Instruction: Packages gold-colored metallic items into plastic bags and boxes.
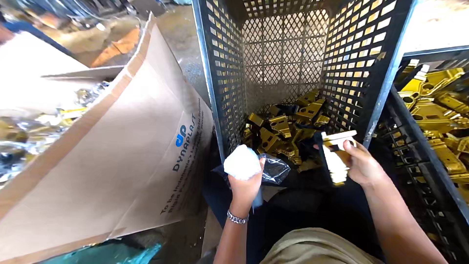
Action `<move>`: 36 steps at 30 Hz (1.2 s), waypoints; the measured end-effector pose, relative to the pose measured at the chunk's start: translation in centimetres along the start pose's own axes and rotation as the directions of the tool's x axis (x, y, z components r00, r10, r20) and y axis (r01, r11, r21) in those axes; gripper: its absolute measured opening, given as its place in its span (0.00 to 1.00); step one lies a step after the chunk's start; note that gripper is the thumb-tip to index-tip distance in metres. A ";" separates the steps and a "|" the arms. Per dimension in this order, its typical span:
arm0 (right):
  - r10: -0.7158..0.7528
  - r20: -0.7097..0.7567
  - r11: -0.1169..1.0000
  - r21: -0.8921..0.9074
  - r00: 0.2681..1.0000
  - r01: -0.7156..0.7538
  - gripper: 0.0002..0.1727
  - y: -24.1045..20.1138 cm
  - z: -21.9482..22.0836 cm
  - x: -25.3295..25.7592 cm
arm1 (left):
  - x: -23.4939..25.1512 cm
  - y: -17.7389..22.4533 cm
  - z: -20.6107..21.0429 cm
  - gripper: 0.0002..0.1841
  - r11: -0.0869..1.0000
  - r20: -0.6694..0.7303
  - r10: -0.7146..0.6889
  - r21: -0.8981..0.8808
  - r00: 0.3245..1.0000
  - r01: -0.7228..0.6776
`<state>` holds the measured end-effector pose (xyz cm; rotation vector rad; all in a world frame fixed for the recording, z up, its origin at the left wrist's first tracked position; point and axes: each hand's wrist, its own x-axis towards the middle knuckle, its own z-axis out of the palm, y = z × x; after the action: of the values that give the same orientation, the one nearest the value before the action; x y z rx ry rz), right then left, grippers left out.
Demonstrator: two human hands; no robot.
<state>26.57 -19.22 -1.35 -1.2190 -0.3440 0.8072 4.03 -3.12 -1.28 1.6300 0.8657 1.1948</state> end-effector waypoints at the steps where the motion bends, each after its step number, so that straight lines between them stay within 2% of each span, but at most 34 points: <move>1: -0.064 0.097 0.996 0.071 0.993 0.058 0.39 -0.8 0.5 -0.4 | 0.2 -0.1 0.2 0.29 1.000 0.014 -0.007 -0.023 1.000 0.007; 3: -0.116 0.361 0.993 0.032 0.925 0.112 0.35 -2.0 1.8 -1.2 | 0.2 0.2 0.5 0.29 0.996 0.052 -0.034 -0.078 0.998 0.038; 4: -0.055 0.462 0.995 -0.052 0.885 0.089 0.34 -2.3 2.8 -1.5 | 0.2 0.5 0.6 0.28 0.993 0.067 -0.057 -0.101 0.996 0.063; 6: 0.123 0.479 0.970 -0.242 0.869 -0.004 0.30 -1.8 5.5 -2.0 | -0.3 1.3 0.9 0.28 0.989 0.104 -0.101 -0.100 0.989 0.111; 7: 0.131 0.436 0.949 -0.315 0.890 0.015 0.28 -0.9 6.8 -2.1 | -0.6 1.8 1.0 0.28 0.987 0.120 -0.118 -0.096 0.986 0.130; 8: 0.056 0.393 0.913 -0.393 0.918 0.112 0.25 0.3 7.7 -2.1 | -0.7 2.3 1.1 0.28 0.980 0.135 -0.155 -0.107 0.979 0.170; 9: -0.071 0.393 0.815 -0.507 0.917 0.281 0.23 1.7 8.4 -2.1 | -0.6 2.8 1.0 0.27 0.962 0.142 -0.216 -0.139 0.966 0.235; 10: -0.168 0.447 0.650 -0.620 0.879 0.439 0.20 2.9 8.8 -2.1 | -0.5 3.3 0.9 0.25 0.936 0.143 -0.279 -0.181 0.950 0.302; 11: -0.130 0.517 0.509 -0.697 0.846 0.505 0.19 3.4 9.3 -2.3 | -0.5 3.5 0.6 0.23 0.925 0.165 -0.295 -0.197 0.941 0.324; 12: -0.025 0.550 0.437 -0.745 0.835 0.504 0.22 3.7 9.8 -2.5 | -0.7 3.5 0.1 0.23 0.942 0.216 -0.262 -0.154 0.941 0.297; 13: 0.065 0.536 0.426 -0.778 0.842 0.462 0.26 3.8 10.2 -2.5 | -1.0 3.2 -0.2 0.23 0.974 0.273 -0.185 -0.078 0.944 0.213; 14: 0.101 0.498 0.461 -0.791 0.861 0.403 0.31 3.9 10.5 -2.1 | -1.1 3.0 -0.4 0.21 0.994 0.333 -0.106 0.005 0.937 0.111; 16: 0.176 0.427 0.609 -0.755 0.887 0.243 0.42 3.4 11.0 -1.1 | -1.4 2.2 -0.2 0.19 0.992 0.406 -0.025 0.123 0.914 -0.027; 17: 0.210 0.414 0.700 -0.696 0.886 0.159 0.46 3.2 11.1 -0.8 | -1.5 1.7 -0.1 0.19 0.991 0.391 -0.024 0.134 0.920 -0.031; 19: 0.239 0.421 0.860 -0.511 0.875 0.010 0.48 2.5 10.7 -0.3 | -1.1 1.1 0.1 0.22 0.998 0.237 -0.050 0.035 0.970 0.043; 21: 0.122 0.424 0.941 -0.337 0.897 0.031 0.41 2.1 10.2 -0.4 | -0.6 1.4 0.0 0.23 0.991 0.077 -0.096 -0.088 0.992 0.103; 22: 0.033 0.390 0.949 -0.302 0.920 0.094 0.37 2.2 10.1 -0.6 | -0.8 1.9 0.0 0.23 0.988 0.074 -0.093 -0.119 0.993 0.101; 24: -0.157 0.298 0.925 -0.289 0.942 0.245 0.31 3.0 10.3 -0.5 | -2.5 2.9 0.4 0.22 0.987 0.231 0.008 -0.160 0.973 0.030; 25: -0.248 0.267 0.903 -0.284 0.931 0.322 0.30 3.5 10.4 -0.4 | -3.4 3.5 0.8 0.21 0.984 0.329 0.069 -0.176 0.942 -0.011; 27: -0.355 0.271 0.793 -0.420 0.895 0.442 0.26 3.5 9.7 0.0 | -3.9 4.0 1.1 0.18 0.972 0.449 0.094 -0.234 0.888 0.015; 28: -0.363 0.312 0.677 -0.559 0.878 0.479 0.22 2.7 8.8 0.2 | -3.5 3.8 0.6 0.18 0.961 0.472 0.040 -0.261 0.881 0.097; 29: -0.301 0.378 0.534 -0.694 0.876 0.483 0.18 1.3 7.6 0.3 | -3.0 3.6 -0.3 0.19 0.946 0.476 -0.038 -0.265 0.879 0.185; 30: -0.139 0.411 0.400 -0.809 0.901 0.431 0.16 -0.8 6.7 0.2 | -2.4 3.8 -1.6 0.19 0.936 0.459 -0.141 -0.226 0.877 0.269; 31: 0.040 0.387 0.289 -0.887 0.921 0.360 0.15 -2.9 6.2 0.3 | -1.9 4.2 -2.8 0.18 0.927 0.408 -0.257 -0.152 0.876 0.342; 32: 0.132 0.367 0.212 -0.918 0.921 0.335 0.12 -4.5 5.9 0.1 | -1.5 4.4 -3.6 0.16 0.909 0.333 -0.349 -0.108 0.876 0.403; 33: 0.107 0.402 0.186 -0.907 0.909 0.379 0.10 -5.9 5.7 -0.2 | -1.4 4.0 -4.1 0.18 0.910 0.269 -0.364 -0.099 0.892 0.402; 34: -0.071 0.505 0.220 -0.833 0.860 0.507 0.07 -6.7 5.3 -0.4 | -1.5 3.3 -4.3 0.22 0.927 0.224 -0.328 -0.112 0.918 0.358; 35: -0.326 0.578 0.293 -0.690 0.748 0.662 0.06 -7.1 5.1 -0.3 | -1.6 2.5 -4.2 0.28 0.942 0.190 -0.271 -0.150 0.944 0.300; 36: -0.506 0.562 0.445 -0.479 0.654 0.756 0.06 -7.5 5.9 -0.1 | -1.8 2.1 -3.8 0.33 0.949 0.163 -0.230 -0.181 0.959 0.258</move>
<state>25.54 -16.07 7.56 -1.4551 -1.4377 0.1582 -0.11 -4.48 0.53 1.3804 0.8036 0.9497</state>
